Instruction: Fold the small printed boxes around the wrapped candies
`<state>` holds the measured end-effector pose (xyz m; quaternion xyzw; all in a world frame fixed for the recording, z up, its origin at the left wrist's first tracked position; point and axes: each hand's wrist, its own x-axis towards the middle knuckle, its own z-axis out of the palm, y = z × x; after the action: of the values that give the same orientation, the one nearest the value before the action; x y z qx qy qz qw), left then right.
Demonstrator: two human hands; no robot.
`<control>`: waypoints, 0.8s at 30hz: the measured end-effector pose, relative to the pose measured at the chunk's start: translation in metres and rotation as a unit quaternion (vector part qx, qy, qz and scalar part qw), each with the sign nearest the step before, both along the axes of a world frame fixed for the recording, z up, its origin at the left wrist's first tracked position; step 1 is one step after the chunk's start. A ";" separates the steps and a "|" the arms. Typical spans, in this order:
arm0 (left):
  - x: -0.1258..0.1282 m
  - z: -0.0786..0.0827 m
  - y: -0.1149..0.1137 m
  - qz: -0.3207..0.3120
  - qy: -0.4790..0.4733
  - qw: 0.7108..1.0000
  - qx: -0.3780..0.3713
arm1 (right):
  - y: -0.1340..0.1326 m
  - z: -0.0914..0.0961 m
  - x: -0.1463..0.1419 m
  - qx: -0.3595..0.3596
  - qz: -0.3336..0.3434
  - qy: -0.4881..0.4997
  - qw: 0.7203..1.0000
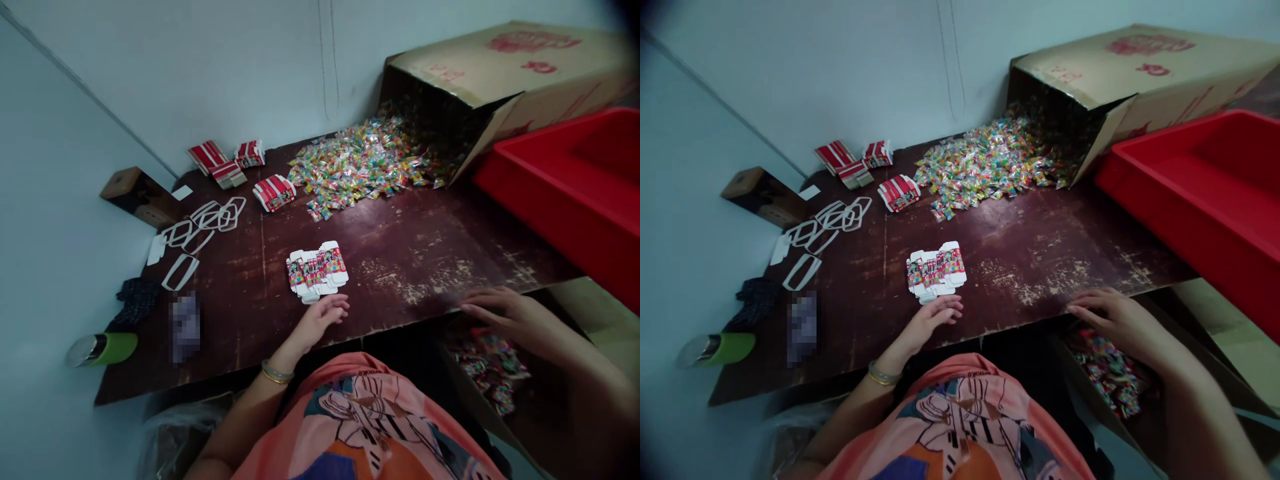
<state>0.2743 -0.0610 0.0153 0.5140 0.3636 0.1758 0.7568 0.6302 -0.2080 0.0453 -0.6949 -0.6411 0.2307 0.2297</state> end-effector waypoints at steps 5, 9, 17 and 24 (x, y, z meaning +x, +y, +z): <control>-0.005 -0.012 0.006 0.067 0.004 0.997 -0.043 | 0.098 -0.031 -0.085 0.081 0.119 -0.017 0.989; -0.006 -0.009 -0.003 0.048 0.014 0.996 -0.079 | 0.193 -0.041 -0.152 0.079 0.211 -0.188 0.956; -0.014 -0.008 0.009 0.081 -0.110 0.958 -0.254 | 0.172 -0.024 -0.170 0.080 0.289 -0.223 0.928; 0.013 -0.018 -0.003 0.053 -0.078 0.972 -0.215 | 0.100 -0.024 -0.170 0.196 0.166 -0.019 0.966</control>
<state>0.2869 -0.0636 -0.0026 0.3040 0.3589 0.1727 0.8654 0.4604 -0.1078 0.0212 -0.5243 -0.7847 0.1219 0.3074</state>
